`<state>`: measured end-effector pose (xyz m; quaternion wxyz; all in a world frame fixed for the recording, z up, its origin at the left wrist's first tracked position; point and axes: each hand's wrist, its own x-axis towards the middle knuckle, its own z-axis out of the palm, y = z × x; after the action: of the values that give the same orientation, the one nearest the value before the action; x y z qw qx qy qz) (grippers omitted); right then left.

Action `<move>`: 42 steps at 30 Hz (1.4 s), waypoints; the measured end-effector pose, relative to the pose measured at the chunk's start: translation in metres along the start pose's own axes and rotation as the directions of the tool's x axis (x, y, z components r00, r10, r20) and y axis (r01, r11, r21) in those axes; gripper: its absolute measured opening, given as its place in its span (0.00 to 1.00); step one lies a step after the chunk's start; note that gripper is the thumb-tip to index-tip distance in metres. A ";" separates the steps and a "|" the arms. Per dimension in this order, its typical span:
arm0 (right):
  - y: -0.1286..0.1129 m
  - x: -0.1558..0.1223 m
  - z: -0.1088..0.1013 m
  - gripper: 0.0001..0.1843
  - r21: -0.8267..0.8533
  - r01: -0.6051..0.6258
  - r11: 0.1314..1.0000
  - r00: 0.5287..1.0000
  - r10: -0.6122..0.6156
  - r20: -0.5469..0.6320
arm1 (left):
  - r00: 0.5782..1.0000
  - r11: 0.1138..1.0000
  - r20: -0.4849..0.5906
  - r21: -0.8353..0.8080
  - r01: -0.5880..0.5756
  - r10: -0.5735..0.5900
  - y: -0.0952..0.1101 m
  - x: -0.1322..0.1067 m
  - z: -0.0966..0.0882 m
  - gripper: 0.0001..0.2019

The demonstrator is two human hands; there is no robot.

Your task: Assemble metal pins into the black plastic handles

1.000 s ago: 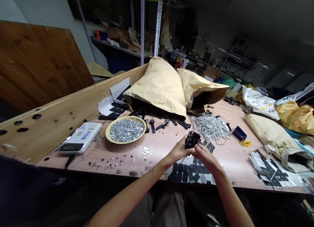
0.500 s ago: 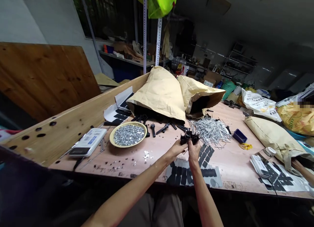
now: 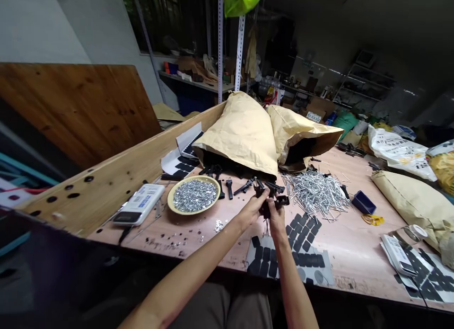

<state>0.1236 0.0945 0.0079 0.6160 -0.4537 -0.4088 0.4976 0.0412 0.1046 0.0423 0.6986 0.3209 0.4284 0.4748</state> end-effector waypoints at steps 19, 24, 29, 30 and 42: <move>0.012 0.013 0.002 0.29 -0.096 0.277 0.956 0.932 -0.292 -0.217 | 0.929 0.844 0.100 0.392 -0.365 0.355 -0.010 0.008 0.000 0.21; 0.011 0.011 0.009 0.27 -0.211 0.277 0.937 0.906 -0.328 -0.266 | 0.886 0.830 0.158 0.308 -0.464 0.437 -0.014 0.014 -0.001 0.23; 0.010 0.023 0.009 0.25 -0.160 0.176 0.971 0.938 -0.215 -0.272 | 0.921 0.885 0.157 0.259 -0.388 0.357 -0.013 0.025 -0.012 0.22; 0.010 0.025 0.007 0.25 -0.155 0.164 0.974 0.945 -0.200 -0.257 | 0.929 0.891 0.150 0.267 -0.367 0.338 -0.013 0.026 -0.016 0.21; 0.028 0.029 -0.001 0.21 -0.209 0.265 0.941 0.944 -0.298 -0.145 | 0.897 0.790 0.029 0.463 -0.402 0.440 0.004 0.026 -0.030 0.10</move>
<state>0.1229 0.1254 -0.0183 0.6690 -0.4879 -0.4591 0.3219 0.0178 0.1319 0.0250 0.4616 0.5442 0.4733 0.5165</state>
